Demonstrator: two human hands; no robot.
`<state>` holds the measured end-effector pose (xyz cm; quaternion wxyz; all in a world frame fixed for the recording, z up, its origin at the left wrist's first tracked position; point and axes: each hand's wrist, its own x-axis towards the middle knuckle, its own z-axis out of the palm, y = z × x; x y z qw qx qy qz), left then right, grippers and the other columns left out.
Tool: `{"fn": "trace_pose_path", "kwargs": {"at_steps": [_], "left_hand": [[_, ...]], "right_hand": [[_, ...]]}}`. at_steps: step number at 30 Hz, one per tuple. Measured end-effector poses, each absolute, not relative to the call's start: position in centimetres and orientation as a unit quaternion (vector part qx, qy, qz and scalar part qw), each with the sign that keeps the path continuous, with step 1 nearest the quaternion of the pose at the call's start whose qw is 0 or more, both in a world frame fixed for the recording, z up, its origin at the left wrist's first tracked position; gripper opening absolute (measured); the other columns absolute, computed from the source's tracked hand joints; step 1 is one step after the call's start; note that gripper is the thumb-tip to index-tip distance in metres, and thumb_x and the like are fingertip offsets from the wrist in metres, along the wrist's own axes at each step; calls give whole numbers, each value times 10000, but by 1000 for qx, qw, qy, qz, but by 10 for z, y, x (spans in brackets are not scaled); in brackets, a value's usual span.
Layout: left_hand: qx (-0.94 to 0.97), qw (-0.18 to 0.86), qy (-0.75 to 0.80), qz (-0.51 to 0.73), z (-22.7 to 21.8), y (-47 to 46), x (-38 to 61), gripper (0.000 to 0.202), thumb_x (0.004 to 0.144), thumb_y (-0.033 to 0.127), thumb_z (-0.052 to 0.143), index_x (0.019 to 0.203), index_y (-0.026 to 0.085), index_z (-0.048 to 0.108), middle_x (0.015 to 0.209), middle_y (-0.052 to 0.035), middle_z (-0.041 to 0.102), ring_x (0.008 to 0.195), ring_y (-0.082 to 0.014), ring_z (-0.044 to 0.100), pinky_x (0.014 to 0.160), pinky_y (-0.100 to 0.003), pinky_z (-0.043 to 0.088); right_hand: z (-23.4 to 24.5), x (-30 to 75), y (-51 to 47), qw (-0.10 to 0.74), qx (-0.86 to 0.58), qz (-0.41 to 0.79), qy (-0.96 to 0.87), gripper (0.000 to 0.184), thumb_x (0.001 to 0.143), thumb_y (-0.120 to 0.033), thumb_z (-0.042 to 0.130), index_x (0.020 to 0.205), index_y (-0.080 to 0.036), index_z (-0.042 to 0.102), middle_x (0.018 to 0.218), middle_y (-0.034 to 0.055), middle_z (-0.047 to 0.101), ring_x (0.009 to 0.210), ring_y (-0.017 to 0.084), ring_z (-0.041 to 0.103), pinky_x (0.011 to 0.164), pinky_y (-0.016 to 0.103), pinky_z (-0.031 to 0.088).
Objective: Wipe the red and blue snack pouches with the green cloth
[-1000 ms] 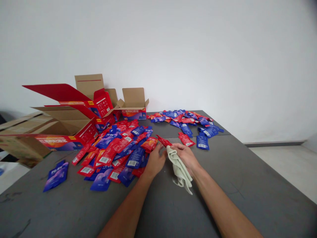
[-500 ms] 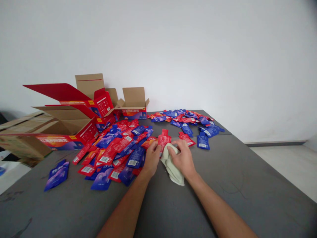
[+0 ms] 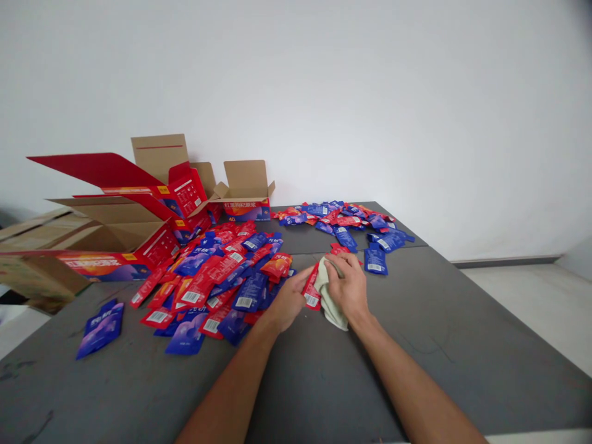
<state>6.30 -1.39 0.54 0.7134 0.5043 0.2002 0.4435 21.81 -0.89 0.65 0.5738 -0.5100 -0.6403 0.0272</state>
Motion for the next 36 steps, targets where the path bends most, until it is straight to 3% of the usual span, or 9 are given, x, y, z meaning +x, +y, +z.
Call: {"fn": "trace_pose_path", "kwargs": {"at_steps": [5, 13, 19, 24, 29, 33, 36], "left_hand": [[500, 700, 203, 468, 1, -13, 66, 826, 573, -43, 538, 1357, 213, 565, 1232, -87, 687, 1171, -261, 612, 995, -374, 460], [448, 659, 238, 555, -6, -5, 60, 811, 568, -37, 533, 1334, 229, 549, 1130, -67, 711, 969, -201, 675, 744, -248, 508], [429, 630, 281, 584, 3, -5, 61, 717, 537, -21, 523, 1213, 194, 628, 1105, -52, 709, 876, -169, 672, 650, -201, 472], [388, 623, 322, 599, 8, -5, 59, 527, 588, 52, 597, 1100, 164, 657, 990, -53, 723, 792, -173, 675, 664, -240, 496], [399, 573, 354, 622, 2, -1, 55, 622, 639, 100, 668, 1244, 217, 583, 965, -33, 729, 749, -150, 665, 661, -237, 486], [447, 540, 390, 597, -6, 2, 53, 422, 680, 135, 685, 1098, 193, 688, 1046, -53, 729, 872, -163, 667, 757, -252, 494], [430, 587, 383, 569, -8, 1, 58, 327, 758, 267, 703, 1070, 167, 714, 1049, -76, 734, 951, -199, 669, 833, -295, 504]], "right_hand": [[1, 216, -8, 539, -479, 49, -691, 243, 952, -232, 521, 1070, -228, 733, 1050, 82, 625, 975, 201, 606, 891, 341, 501], [-1, 197, -19, 454, -395, 122, -790, 295, 935, -171, 513, 1085, -295, 735, 1036, 50, 641, 950, 181, 617, 834, 308, 513], [3, 201, -17, 522, -465, 117, -705, 233, 935, -214, 515, 1026, -251, 727, 1012, 66, 635, 965, 199, 608, 893, 338, 497], [5, 214, -9, 568, -520, 101, -629, 163, 919, -257, 550, 971, -217, 699, 977, 63, 668, 970, 224, 603, 929, 384, 463], [9, 206, -15, 583, -490, 135, -634, 137, 904, -264, 574, 960, -214, 689, 974, 55, 680, 943, 209, 616, 902, 358, 477], [13, 199, -20, 586, -463, 145, -649, 124, 905, -268, 583, 953, -219, 687, 973, 55, 676, 936, 204, 621, 887, 356, 494], [11, 196, -22, 587, -451, 146, -656, 131, 907, -270, 587, 975, -232, 692, 994, 61, 674, 956, 207, 624, 900, 366, 506]]}}
